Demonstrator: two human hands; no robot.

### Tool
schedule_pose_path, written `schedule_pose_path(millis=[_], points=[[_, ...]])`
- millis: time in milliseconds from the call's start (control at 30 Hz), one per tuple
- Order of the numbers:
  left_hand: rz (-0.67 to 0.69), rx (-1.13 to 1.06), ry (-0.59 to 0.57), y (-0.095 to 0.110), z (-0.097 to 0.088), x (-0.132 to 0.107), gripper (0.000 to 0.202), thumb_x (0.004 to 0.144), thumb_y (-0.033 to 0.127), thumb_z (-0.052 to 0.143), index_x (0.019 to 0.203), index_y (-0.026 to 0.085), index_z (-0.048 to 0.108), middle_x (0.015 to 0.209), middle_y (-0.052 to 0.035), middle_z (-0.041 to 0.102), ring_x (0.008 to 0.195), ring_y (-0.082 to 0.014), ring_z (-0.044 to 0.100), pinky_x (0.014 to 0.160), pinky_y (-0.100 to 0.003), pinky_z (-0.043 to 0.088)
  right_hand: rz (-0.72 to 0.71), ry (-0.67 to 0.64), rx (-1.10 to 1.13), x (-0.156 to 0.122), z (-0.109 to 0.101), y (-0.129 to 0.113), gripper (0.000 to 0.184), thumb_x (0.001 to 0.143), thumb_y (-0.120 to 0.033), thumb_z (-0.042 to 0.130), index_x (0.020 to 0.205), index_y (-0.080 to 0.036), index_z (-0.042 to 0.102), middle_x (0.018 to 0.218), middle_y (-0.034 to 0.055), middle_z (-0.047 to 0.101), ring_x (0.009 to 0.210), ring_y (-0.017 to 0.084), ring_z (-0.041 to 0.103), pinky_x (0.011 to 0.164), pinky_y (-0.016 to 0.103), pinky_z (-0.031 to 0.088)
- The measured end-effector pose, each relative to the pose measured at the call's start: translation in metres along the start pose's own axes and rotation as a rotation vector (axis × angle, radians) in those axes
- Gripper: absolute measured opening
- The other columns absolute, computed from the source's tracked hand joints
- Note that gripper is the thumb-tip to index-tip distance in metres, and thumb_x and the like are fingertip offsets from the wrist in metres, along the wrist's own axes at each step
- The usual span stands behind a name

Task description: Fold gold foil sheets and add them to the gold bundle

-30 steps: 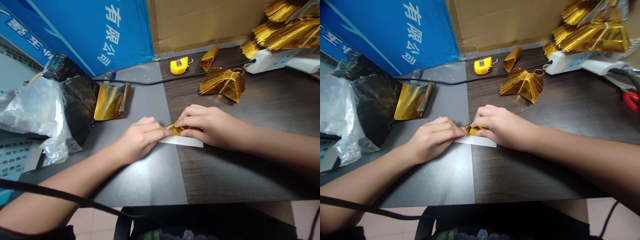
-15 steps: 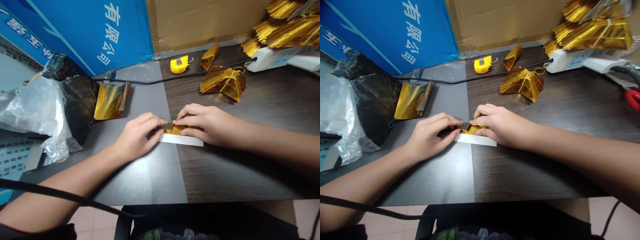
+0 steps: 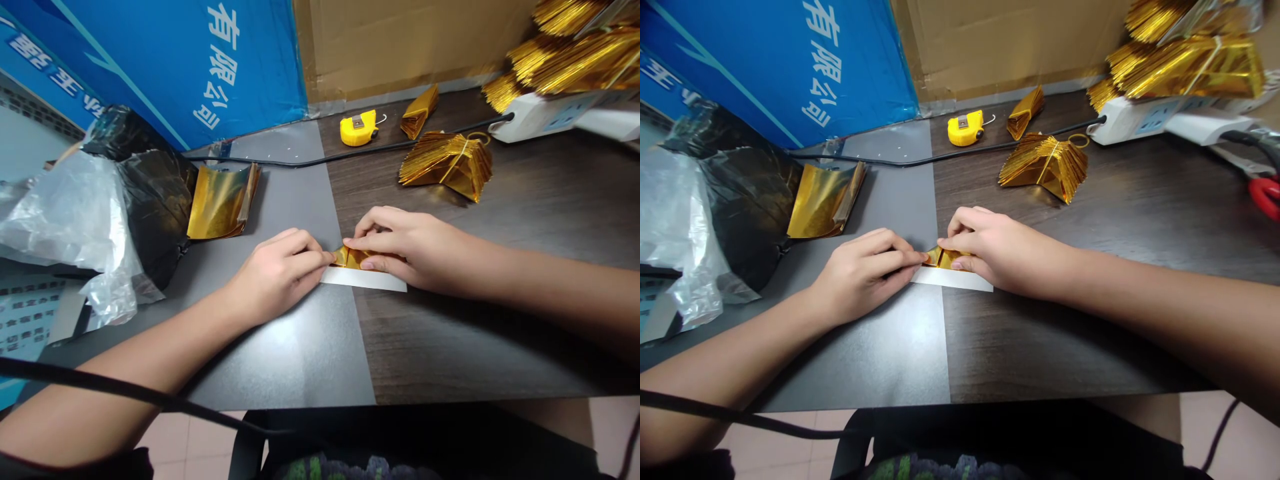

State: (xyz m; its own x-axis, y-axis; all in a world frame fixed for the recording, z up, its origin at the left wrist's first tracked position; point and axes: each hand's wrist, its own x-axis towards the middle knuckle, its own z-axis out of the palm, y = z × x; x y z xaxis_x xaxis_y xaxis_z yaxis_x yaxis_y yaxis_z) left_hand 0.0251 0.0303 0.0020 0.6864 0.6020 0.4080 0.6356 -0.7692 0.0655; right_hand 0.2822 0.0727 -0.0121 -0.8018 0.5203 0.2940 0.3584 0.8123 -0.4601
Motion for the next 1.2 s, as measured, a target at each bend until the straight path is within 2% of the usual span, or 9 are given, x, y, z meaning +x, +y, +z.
schedule_pose_path(millis=[167,267,400,600,767,1033,1200], points=[[-0.127,-0.078,-0.012,0.0026,-0.0006,0.0013,0.016,0.089,0.024,0.066,0.102,0.019,0.073,0.084,0.0021,0.073,0.077,-0.0038,0.066,0.073,-0.015,0.053,-0.001,-0.007,-0.001,0.0009,-0.0005,-0.0002,0.031,0.100,-0.028,0.051,0.116,-0.020,0.077,0.108,0.0119,0.066,0.097,0.022,0.063,0.087,0.036,0.054],[-0.150,-0.075,-0.023,0.0041,-0.0010,0.0024,0.014,0.089,0.026,0.066,0.099,0.019,0.074,0.079,0.0022,0.072,0.073,-0.0042,0.064,0.070,-0.016,0.051,0.004,-0.014,0.001,0.0008,-0.0009,-0.0007,0.030,0.100,-0.027,0.052,0.115,-0.021,0.077,0.108,0.0118,0.066,0.097,0.021,0.063,0.087,0.036,0.054],[-0.115,-0.024,-0.012,0.0033,-0.0005,0.0011,0.012,0.090,0.028,0.067,0.095,0.021,0.075,0.079,0.0020,0.071,0.073,-0.0054,0.062,0.071,-0.018,0.050,0.003,-0.008,0.002,0.0005,-0.0012,-0.0011,0.030,0.100,-0.028,0.052,0.114,-0.020,0.077,0.108,0.0117,0.066,0.096,0.021,0.063,0.086,0.036,0.053],[0.017,0.080,-0.016,0.0015,-0.0020,-0.0007,0.010,0.090,0.026,0.066,0.096,0.023,0.074,0.081,0.0028,0.069,0.074,-0.0049,0.058,0.070,-0.019,0.047,0.006,-0.015,-0.010,0.0008,-0.0013,-0.0011,0.029,0.099,-0.027,0.053,0.112,-0.019,0.077,0.108,0.0113,0.066,0.095,0.021,0.063,0.085,0.034,0.053],[0.038,0.107,-0.043,0.0009,-0.0031,-0.0003,0.011,0.091,0.026,0.064,0.086,0.021,0.073,0.081,0.0020,0.067,0.075,-0.0059,0.056,0.069,-0.020,0.045,0.021,-0.031,-0.007,0.0008,-0.0016,-0.0006,0.030,0.099,-0.028,0.052,0.113,-0.020,0.077,0.110,0.0112,0.066,0.095,0.020,0.063,0.085,0.034,0.053],[-0.007,-0.015,-0.059,-0.0020,-0.0009,-0.0002,0.011,0.091,0.027,0.063,0.089,0.021,0.073,0.087,-0.0004,0.065,0.079,-0.0062,0.055,0.073,-0.020,0.046,0.014,-0.027,0.008,0.0013,-0.0016,0.0006,0.029,0.099,-0.027,0.052,0.112,-0.020,0.077,0.108,0.0112,0.066,0.093,0.020,0.063,0.084,0.034,0.054],[0.011,-0.047,-0.050,-0.0033,-0.0008,0.0008,0.012,0.091,0.028,0.063,0.090,0.021,0.073,0.089,-0.0013,0.066,0.080,-0.0060,0.056,0.075,-0.020,0.047,0.029,-0.042,0.010,0.0012,-0.0019,-0.0004,0.029,0.098,-0.027,0.052,0.113,-0.021,0.076,0.110,0.0115,0.066,0.093,0.021,0.063,0.084,0.035,0.054]])
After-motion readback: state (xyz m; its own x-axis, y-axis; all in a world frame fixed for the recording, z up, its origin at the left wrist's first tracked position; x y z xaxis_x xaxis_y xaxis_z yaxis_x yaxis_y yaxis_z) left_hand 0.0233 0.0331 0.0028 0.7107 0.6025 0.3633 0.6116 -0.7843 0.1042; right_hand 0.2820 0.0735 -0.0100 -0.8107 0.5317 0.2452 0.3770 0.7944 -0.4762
